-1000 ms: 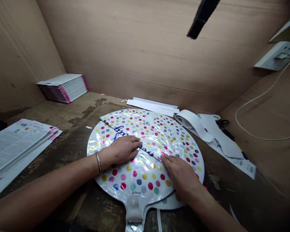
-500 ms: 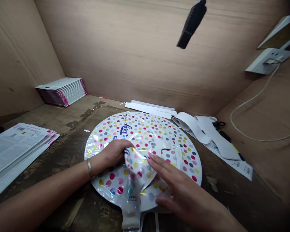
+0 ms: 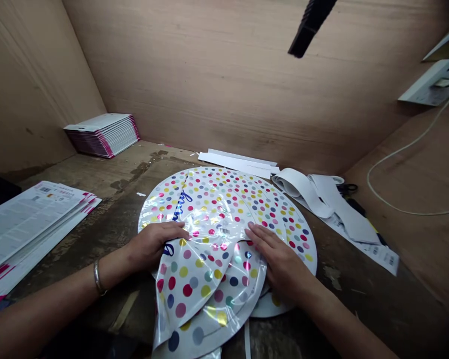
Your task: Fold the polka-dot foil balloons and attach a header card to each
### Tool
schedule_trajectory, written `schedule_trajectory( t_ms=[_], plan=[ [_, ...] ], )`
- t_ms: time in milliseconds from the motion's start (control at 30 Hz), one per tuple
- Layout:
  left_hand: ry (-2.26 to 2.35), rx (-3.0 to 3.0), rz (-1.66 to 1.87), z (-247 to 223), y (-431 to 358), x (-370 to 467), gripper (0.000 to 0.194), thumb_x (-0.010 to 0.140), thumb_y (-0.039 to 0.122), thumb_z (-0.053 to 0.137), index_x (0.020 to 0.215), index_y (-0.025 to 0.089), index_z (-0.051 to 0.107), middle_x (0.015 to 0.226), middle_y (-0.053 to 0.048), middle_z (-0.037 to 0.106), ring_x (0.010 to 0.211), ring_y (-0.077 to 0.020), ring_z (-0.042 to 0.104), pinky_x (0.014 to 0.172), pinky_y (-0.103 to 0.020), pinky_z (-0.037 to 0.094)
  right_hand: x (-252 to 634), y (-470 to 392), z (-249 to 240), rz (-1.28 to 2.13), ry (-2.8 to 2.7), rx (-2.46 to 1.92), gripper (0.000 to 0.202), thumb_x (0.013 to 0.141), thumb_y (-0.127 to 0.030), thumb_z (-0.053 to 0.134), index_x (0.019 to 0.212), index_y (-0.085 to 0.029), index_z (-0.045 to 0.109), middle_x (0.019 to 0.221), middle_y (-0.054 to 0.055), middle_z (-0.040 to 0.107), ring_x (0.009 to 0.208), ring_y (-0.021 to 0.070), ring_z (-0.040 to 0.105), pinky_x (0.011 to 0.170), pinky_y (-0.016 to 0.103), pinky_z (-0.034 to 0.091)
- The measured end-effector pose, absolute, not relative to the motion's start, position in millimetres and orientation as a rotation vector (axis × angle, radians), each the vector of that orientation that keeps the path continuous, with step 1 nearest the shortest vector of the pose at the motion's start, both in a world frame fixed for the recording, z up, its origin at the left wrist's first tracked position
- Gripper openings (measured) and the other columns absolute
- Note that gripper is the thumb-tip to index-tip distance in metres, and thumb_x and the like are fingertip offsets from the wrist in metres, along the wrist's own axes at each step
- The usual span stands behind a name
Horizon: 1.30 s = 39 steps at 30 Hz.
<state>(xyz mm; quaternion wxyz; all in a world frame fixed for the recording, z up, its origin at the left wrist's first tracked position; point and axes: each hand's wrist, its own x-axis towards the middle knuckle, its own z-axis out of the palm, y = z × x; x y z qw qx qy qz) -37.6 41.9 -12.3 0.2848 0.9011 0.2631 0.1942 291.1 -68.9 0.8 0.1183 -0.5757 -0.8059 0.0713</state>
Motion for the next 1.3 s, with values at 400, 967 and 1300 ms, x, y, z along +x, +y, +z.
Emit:
schedule_trajectory(
  t_ms=[400, 967, 1300],
  plan=[
    [1.270, 2.337, 0.595, -14.2, 58.9, -32.6, 0.022, 0.086, 0.021, 0.043, 0.088, 0.020, 0.065, 0.088, -0.005, 0.066, 0.086, -0.0189, 0.059, 0.080, -0.031, 0.045, 279.9, -26.6, 13.2, 0.651, -1.801, -1.982, 0.032, 0.085, -0.026, 0.038, 0.085, -0.021, 0.070, 0.080, 0.001, 0.071, 0.077, 0.0184, 0.065, 0.068, 0.027, 0.049],
    [1.520, 2.273, 0.656, -22.1, 55.4, -23.3, 0.020, 0.088, 0.018, 0.045, 0.094, 0.024, 0.062, 0.090, -0.001, 0.067, 0.085, -0.0174, 0.061, 0.078, -0.028, 0.043, 269.2, 17.6, 0.1, 0.175, -1.905, -2.264, 0.031, 0.088, -0.042, 0.039, 0.068, -0.022, 0.050, 0.066, 0.004, 0.061, 0.062, 0.0191, 0.056, 0.057, 0.029, 0.036],
    [1.618, 2.545, 0.330, -0.4, 61.2, -20.9, 0.020, 0.081, 0.016, 0.051, 0.097, 0.021, 0.062, 0.110, -0.012, 0.059, 0.109, -0.0295, 0.051, 0.092, -0.047, 0.039, 265.7, 15.8, -3.3, 0.123, -1.939, -2.301, 0.032, 0.088, -0.045, 0.042, 0.070, -0.021, 0.054, 0.067, 0.006, 0.062, 0.060, 0.0195, 0.057, 0.051, 0.027, 0.035]
  ],
)
